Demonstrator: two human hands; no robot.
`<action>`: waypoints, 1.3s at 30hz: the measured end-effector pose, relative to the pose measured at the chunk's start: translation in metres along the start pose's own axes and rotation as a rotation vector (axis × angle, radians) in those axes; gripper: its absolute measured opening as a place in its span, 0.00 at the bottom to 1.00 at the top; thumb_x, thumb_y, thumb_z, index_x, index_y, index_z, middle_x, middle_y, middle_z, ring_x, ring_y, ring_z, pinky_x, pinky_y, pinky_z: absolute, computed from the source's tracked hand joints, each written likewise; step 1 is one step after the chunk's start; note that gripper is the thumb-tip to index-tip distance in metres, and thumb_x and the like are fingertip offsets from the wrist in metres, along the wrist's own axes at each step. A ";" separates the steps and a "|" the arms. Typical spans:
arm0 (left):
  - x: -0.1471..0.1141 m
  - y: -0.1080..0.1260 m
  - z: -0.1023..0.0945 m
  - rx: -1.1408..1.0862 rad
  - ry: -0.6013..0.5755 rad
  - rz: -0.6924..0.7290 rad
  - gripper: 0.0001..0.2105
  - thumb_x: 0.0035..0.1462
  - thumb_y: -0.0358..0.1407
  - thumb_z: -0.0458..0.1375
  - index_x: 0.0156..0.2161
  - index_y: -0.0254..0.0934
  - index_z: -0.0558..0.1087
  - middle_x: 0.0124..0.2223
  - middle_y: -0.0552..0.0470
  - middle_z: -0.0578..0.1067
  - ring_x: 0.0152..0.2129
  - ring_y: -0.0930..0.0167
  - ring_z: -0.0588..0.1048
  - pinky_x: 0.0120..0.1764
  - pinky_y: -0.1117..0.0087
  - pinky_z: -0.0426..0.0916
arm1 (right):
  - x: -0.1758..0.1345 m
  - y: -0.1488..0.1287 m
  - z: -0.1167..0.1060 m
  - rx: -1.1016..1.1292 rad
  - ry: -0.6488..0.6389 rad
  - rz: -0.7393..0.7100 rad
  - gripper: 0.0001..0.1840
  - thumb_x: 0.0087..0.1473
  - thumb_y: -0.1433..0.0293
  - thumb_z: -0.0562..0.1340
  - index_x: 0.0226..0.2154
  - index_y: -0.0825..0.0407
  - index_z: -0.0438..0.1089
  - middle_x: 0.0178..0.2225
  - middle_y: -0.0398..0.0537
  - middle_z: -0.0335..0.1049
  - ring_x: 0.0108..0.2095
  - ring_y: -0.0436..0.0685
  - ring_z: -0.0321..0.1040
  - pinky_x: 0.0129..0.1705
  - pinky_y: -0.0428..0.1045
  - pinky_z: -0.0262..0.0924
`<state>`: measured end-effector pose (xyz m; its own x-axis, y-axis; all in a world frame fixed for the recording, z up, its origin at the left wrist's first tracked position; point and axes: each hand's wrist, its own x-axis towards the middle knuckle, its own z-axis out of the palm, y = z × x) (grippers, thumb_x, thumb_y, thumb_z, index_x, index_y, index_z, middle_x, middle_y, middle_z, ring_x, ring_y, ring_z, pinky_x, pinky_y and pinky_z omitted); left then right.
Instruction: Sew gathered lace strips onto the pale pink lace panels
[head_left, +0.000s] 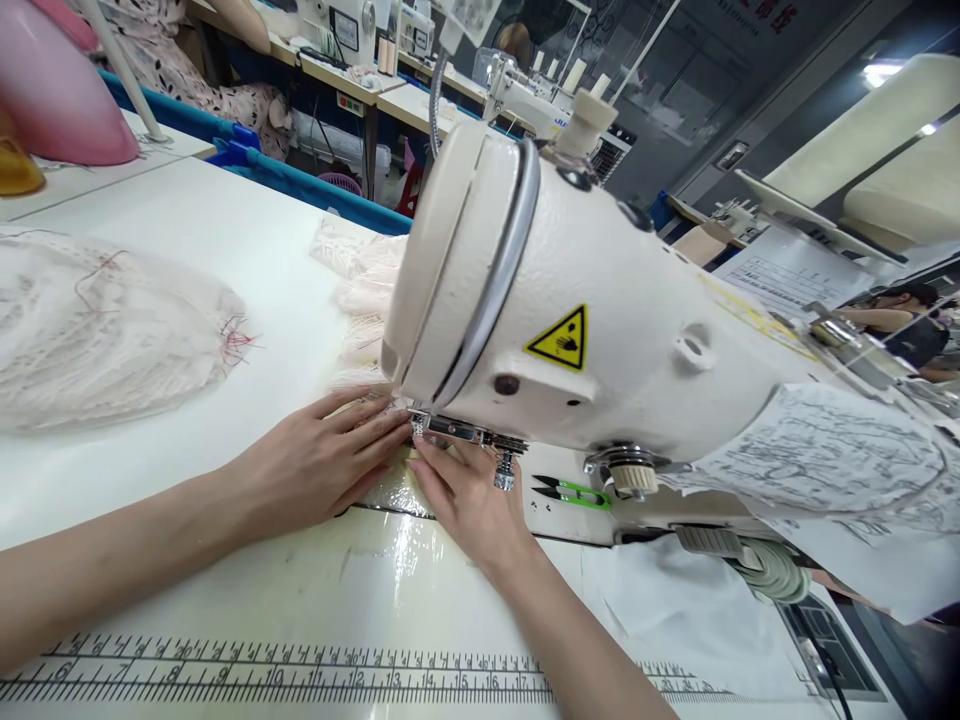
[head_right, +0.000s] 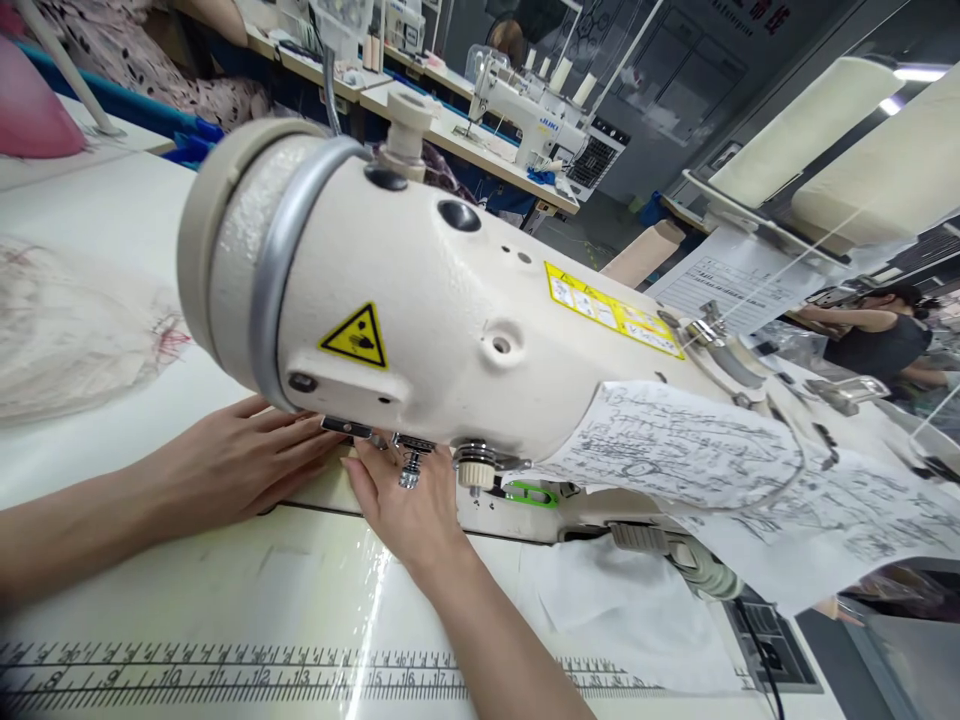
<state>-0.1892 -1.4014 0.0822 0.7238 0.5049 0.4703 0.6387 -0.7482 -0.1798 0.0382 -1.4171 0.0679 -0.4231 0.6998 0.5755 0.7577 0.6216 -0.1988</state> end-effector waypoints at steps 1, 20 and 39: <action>0.000 0.000 0.000 0.005 -0.002 -0.001 0.24 0.76 0.36 0.39 0.54 0.36 0.79 0.53 0.46 0.83 0.53 0.60 0.79 0.62 0.55 0.67 | -0.001 -0.001 0.001 -0.011 0.013 0.012 0.11 0.71 0.63 0.61 0.46 0.46 0.80 0.42 0.46 0.83 0.37 0.55 0.80 0.40 0.50 0.69; 0.000 -0.001 -0.001 0.012 -0.057 -0.016 0.21 0.75 0.38 0.43 0.55 0.31 0.76 0.59 0.40 0.78 0.59 0.56 0.75 0.68 0.52 0.56 | -0.001 -0.009 0.001 -0.182 -0.144 0.090 0.17 0.70 0.55 0.59 0.51 0.43 0.78 0.36 0.48 0.79 0.38 0.59 0.76 0.45 0.55 0.70; 0.003 -0.001 -0.004 0.044 -0.107 -0.053 0.19 0.72 0.40 0.48 0.51 0.32 0.79 0.52 0.40 0.81 0.56 0.55 0.75 0.61 0.53 0.65 | -0.004 0.014 0.013 -0.133 -0.037 0.110 0.12 0.70 0.61 0.60 0.46 0.46 0.78 0.39 0.49 0.83 0.40 0.58 0.78 0.45 0.51 0.67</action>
<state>-0.1886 -1.4008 0.0875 0.7112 0.5878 0.3856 0.6856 -0.7012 -0.1958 0.0443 -1.4062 0.0525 -0.3507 0.7749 0.5258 0.8582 0.4907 -0.1507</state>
